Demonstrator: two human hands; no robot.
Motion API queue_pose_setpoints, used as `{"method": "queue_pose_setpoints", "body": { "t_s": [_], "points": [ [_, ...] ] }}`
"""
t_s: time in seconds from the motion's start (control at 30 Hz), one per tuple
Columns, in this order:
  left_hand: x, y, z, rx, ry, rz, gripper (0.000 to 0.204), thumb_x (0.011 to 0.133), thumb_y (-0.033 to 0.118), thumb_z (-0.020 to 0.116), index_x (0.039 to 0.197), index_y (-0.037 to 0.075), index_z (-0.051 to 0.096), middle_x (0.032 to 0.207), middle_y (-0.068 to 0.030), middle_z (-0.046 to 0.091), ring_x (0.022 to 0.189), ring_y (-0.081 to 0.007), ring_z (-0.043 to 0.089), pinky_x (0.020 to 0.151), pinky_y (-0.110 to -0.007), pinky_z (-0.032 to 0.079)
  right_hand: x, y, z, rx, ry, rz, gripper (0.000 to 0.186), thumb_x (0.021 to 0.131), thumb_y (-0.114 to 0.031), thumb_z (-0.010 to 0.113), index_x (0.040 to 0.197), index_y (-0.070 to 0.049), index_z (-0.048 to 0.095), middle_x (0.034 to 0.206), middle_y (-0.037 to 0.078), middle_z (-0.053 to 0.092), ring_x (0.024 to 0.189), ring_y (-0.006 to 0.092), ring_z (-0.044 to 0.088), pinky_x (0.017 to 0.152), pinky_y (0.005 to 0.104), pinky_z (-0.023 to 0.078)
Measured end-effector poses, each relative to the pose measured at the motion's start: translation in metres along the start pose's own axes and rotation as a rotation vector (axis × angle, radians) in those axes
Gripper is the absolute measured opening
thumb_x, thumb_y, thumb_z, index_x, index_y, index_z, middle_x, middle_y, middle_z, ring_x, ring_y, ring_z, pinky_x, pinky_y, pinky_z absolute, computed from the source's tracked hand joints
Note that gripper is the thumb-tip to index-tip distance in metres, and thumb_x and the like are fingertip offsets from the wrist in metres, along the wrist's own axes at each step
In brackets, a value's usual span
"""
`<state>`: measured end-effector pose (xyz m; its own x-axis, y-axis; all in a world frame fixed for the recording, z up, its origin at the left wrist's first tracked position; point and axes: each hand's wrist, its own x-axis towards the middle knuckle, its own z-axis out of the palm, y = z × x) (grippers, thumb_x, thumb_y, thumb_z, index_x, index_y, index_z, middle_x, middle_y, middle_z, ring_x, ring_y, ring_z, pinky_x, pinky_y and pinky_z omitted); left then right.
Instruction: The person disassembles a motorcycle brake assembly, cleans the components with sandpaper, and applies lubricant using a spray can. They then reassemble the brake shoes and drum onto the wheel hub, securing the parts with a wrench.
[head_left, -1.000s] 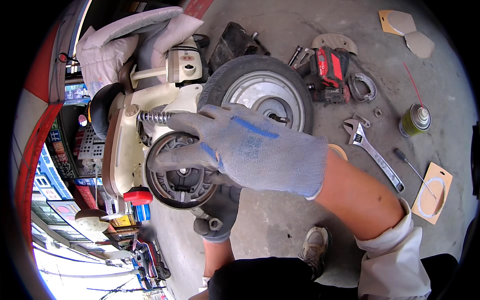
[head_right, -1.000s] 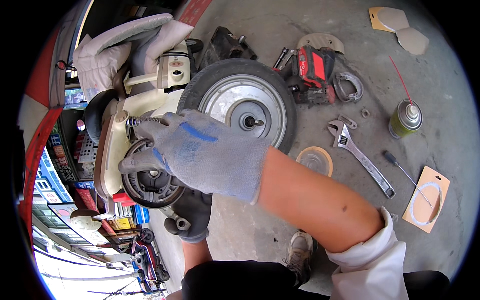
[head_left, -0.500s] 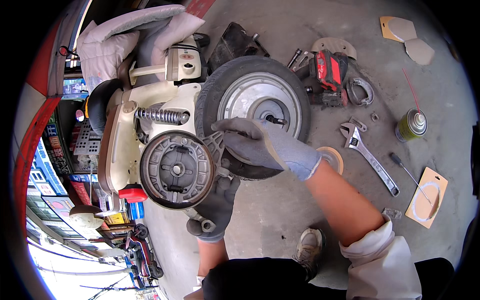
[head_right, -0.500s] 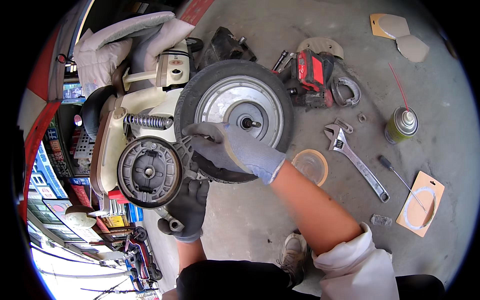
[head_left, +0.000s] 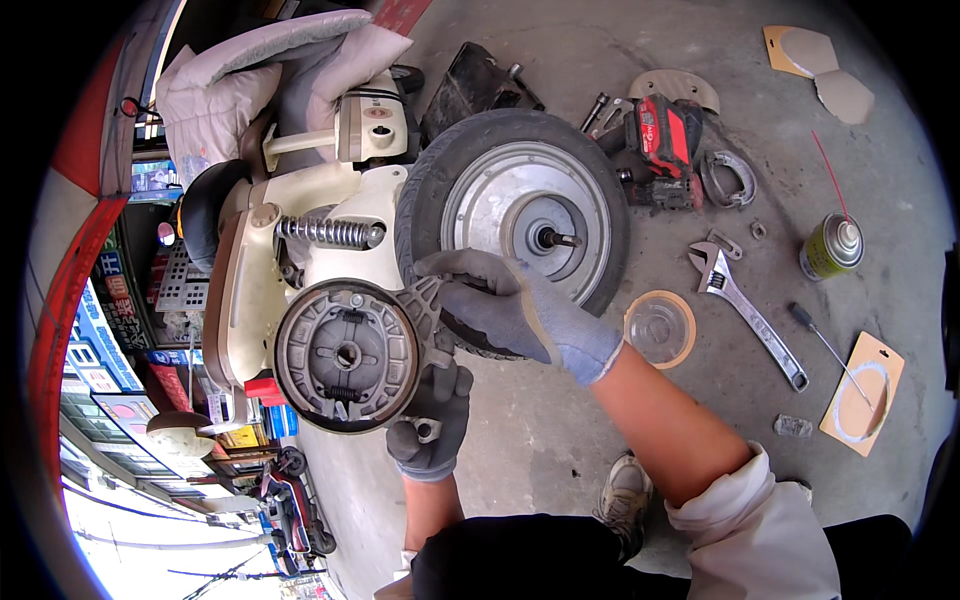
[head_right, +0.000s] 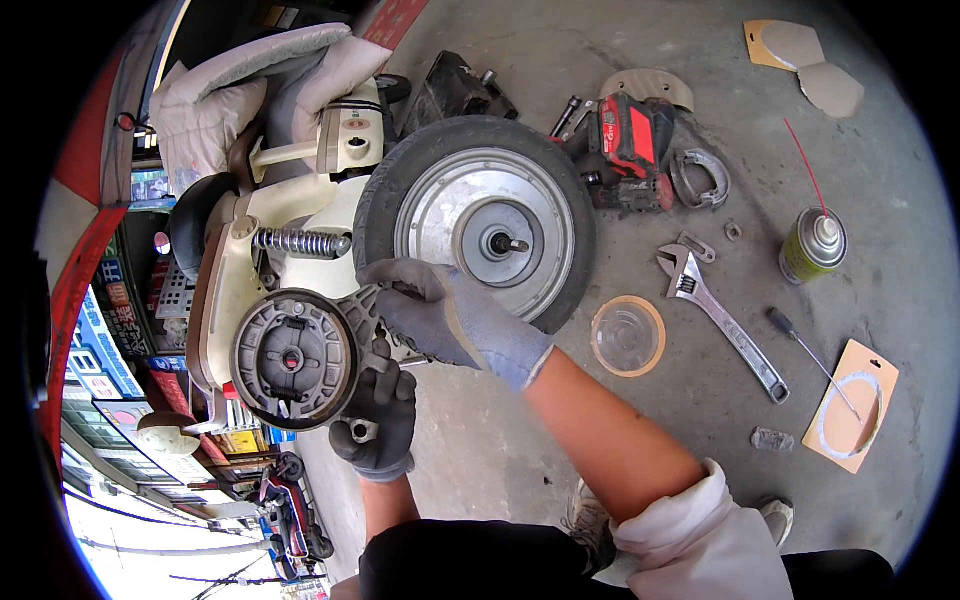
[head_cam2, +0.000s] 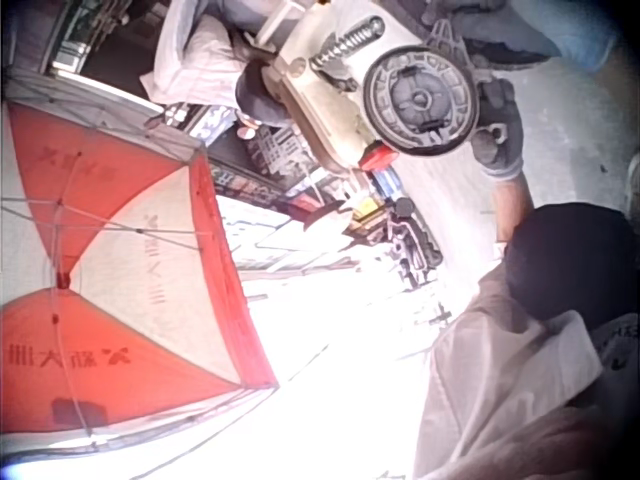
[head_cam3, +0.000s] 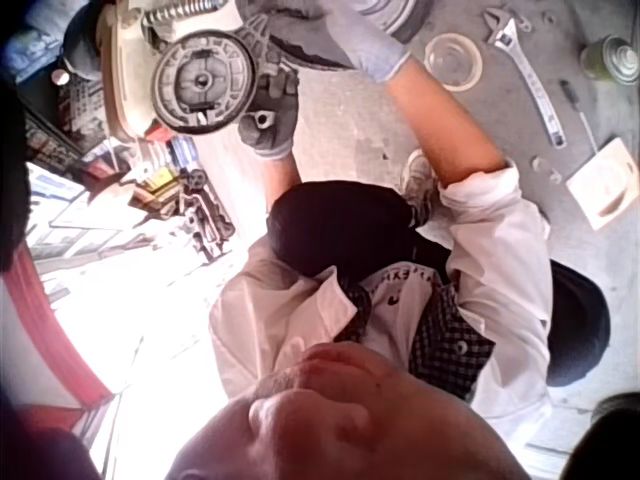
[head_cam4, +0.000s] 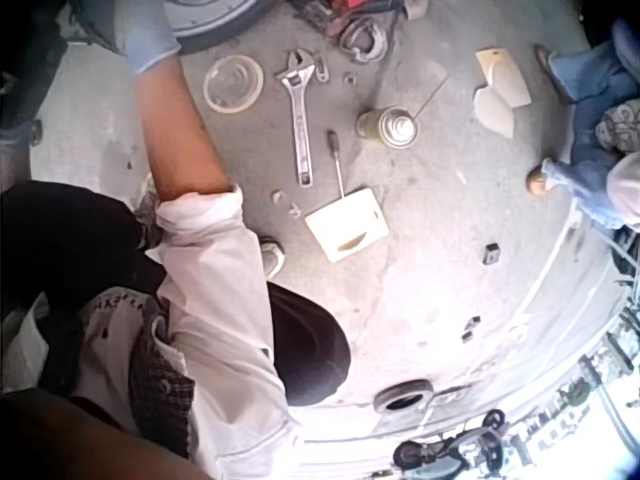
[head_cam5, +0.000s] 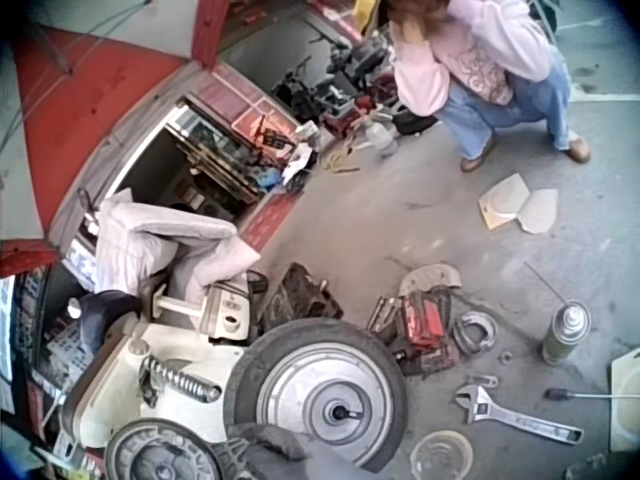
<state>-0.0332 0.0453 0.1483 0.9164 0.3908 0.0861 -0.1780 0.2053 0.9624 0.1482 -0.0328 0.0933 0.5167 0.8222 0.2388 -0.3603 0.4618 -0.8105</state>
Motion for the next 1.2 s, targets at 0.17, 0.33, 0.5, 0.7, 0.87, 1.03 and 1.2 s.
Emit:
{"method": "queue_pose_setpoints", "body": {
  "t_s": [0.17, 0.33, 0.5, 0.7, 0.87, 1.03, 1.2],
  "points": [
    [0.003, -0.004, -0.002, 0.010, -0.081, 0.011, 0.102, 0.076, 0.051, 0.086, 0.155, 0.012, 0.035, 0.143, -0.0059, 0.047, 0.104, -0.0157, 0.048, 0.096, -0.037, 0.039, -0.006, -0.008, -0.012, 0.059, -0.030, 0.059, 0.037, 0.101, -0.016, 0.058, 0.135, -0.003, 0.060, 0.106, 0.005, 0.070, 0.096, 0.0075, 0.062, 0.085, 0.0237, 0.052],
    [-0.014, -0.004, -0.026, 0.005, -0.111, -0.046, 0.120, 0.070, 0.058, 0.085, 0.161, 0.012, 0.023, 0.163, -0.0122, 0.031, 0.117, -0.0209, 0.055, 0.098, -0.041, 0.045, -0.021, 0.007, -0.008, -0.004, 0.021, -0.036, 0.044, 0.101, -0.019, 0.059, 0.141, -0.001, 0.053, 0.107, 0.007, 0.069, 0.097, 0.0094, 0.063, 0.084, 0.0263, 0.053],
    [-0.014, -0.030, -0.002, -0.043, -0.002, -0.127, 0.104, 0.073, 0.036, 0.087, 0.157, 0.010, 0.031, 0.146, -0.0162, 0.047, 0.109, -0.0170, 0.057, 0.093, -0.037, 0.048, -0.056, 0.014, -0.032, -0.096, 0.500, 0.165, 0.060, 0.090, -0.020, 0.072, 0.140, 0.002, 0.047, 0.104, 0.020, 0.070, 0.098, 0.0348, 0.071, 0.088, 0.0405, 0.055],
    [-0.007, -0.041, -0.022, 0.305, 0.005, -0.226, 0.076, 0.084, 0.007, 0.078, 0.151, 0.008, 0.043, 0.144, -0.0125, 0.055, 0.129, -0.0228, 0.055, 0.108, -0.039, 0.047, -0.045, -0.065, -0.021, -0.970, -0.048, -0.534, 0.103, 0.064, -0.029, 0.091, 0.152, -0.010, 0.041, 0.145, 0.026, 0.045, 0.134, 0.0433, 0.046, 0.109, 0.0527, 0.043],
    [-0.014, -0.042, -0.027, 0.458, 0.016, -0.255, 0.064, 0.091, 0.002, 0.069, 0.150, 0.010, 0.046, 0.150, -0.0095, 0.050, 0.137, -0.0232, 0.049, 0.112, -0.038, 0.042, -0.044, -0.060, -0.035, -1.098, -0.147, -0.472, 0.112, 0.058, -0.036, 0.092, 0.154, -0.014, 0.039, 0.148, 0.025, 0.043, 0.133, 0.0455, 0.047, 0.109, 0.0540, 0.043],
    [-0.009, -0.028, -0.002, 0.190, 0.049, -0.235, 0.054, 0.089, 0.002, 0.068, 0.141, 0.008, 0.055, 0.137, -0.0081, 0.058, 0.121, -0.0192, 0.057, 0.095, -0.034, 0.048, -0.044, -0.051, -0.035, -1.105, -0.096, -0.578, 0.113, 0.056, -0.038, 0.092, 0.154, -0.013, 0.040, 0.149, 0.024, 0.042, 0.132, 0.0449, 0.048, 0.108, 0.0519, 0.043],
    [-0.016, -0.020, -0.016, 0.689, 0.182, -0.233, 0.042, 0.084, -0.002, 0.062, 0.125, 0.004, 0.065, 0.107, -0.0049, 0.070, 0.096, -0.0139, 0.064, 0.076, -0.029, 0.051, -0.046, -0.046, -0.029, -1.066, -0.074, -0.552, 0.110, 0.057, -0.034, 0.092, 0.152, -0.014, 0.042, 0.151, 0.022, 0.040, 0.133, 0.0438, 0.047, 0.111, 0.0527, 0.040]
  ]
}}
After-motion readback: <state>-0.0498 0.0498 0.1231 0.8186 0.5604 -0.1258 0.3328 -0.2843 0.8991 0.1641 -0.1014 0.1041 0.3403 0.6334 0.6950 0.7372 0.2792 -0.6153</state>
